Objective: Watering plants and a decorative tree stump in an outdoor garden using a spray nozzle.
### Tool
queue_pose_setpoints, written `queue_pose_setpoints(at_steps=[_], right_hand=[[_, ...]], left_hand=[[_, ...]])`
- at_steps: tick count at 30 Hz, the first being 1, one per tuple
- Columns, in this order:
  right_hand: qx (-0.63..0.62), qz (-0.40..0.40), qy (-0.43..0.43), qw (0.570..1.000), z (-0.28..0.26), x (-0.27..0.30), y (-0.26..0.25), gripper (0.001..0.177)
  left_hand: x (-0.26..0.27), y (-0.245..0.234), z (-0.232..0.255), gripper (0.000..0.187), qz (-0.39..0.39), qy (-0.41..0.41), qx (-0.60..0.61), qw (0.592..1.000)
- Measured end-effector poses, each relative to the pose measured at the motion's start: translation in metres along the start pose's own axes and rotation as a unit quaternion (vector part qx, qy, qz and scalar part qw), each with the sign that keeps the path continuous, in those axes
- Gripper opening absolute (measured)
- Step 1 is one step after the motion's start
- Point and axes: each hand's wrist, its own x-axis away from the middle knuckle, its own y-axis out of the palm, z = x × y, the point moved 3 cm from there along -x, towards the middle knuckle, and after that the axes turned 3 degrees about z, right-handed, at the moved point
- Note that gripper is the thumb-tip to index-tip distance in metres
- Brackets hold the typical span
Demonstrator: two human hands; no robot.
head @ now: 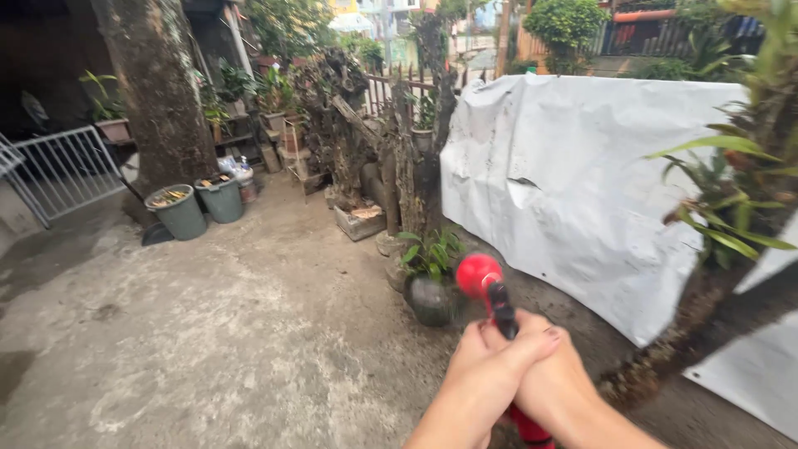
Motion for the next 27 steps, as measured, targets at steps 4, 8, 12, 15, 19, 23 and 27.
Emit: queue_pose_setpoints(at_steps=[4, 8, 12, 15, 19, 23, 27], right_hand=[[-0.007, 0.046, -0.021, 0.999, -0.031, -0.028, -0.019, 0.048], [-0.043, 0.085, -0.101, 0.99, -0.033, -0.072, -0.035, 0.048], [-0.066, 0.167, -0.124, 0.976, -0.007, -0.089, -0.074, 0.046], [-0.064, 0.197, -0.114, 0.972, 0.003, -0.102, -0.095, 0.046], [-0.065, 0.21, -0.115, 0.969, 0.002, -0.112, -0.1, 0.046], [-0.069, 0.214, -0.119, 0.967, -0.007, -0.118, -0.095, 0.045], [-0.072, 0.211, -0.125, 0.967, -0.021, -0.116, -0.085, 0.045]], left_hand=[[-0.024, 0.009, 0.043, 0.069, 0.001, 0.053, -0.098, 0.994], [-0.047, 0.022, 0.073, 0.073, -0.001, 0.163, -0.161, 0.973], [-0.058, 0.026, 0.084, 0.075, 0.001, 0.21, -0.136, 0.968], [-0.075, 0.045, 0.092, 0.074, -0.028, 0.189, -0.158, 0.969], [-0.094, 0.057, 0.089, 0.07, -0.062, 0.224, -0.174, 0.957], [-0.101, 0.054, 0.089, 0.07, -0.049, 0.192, -0.191, 0.962], [-0.109, 0.047, 0.085, 0.072, -0.066, 0.197, -0.141, 0.968]])
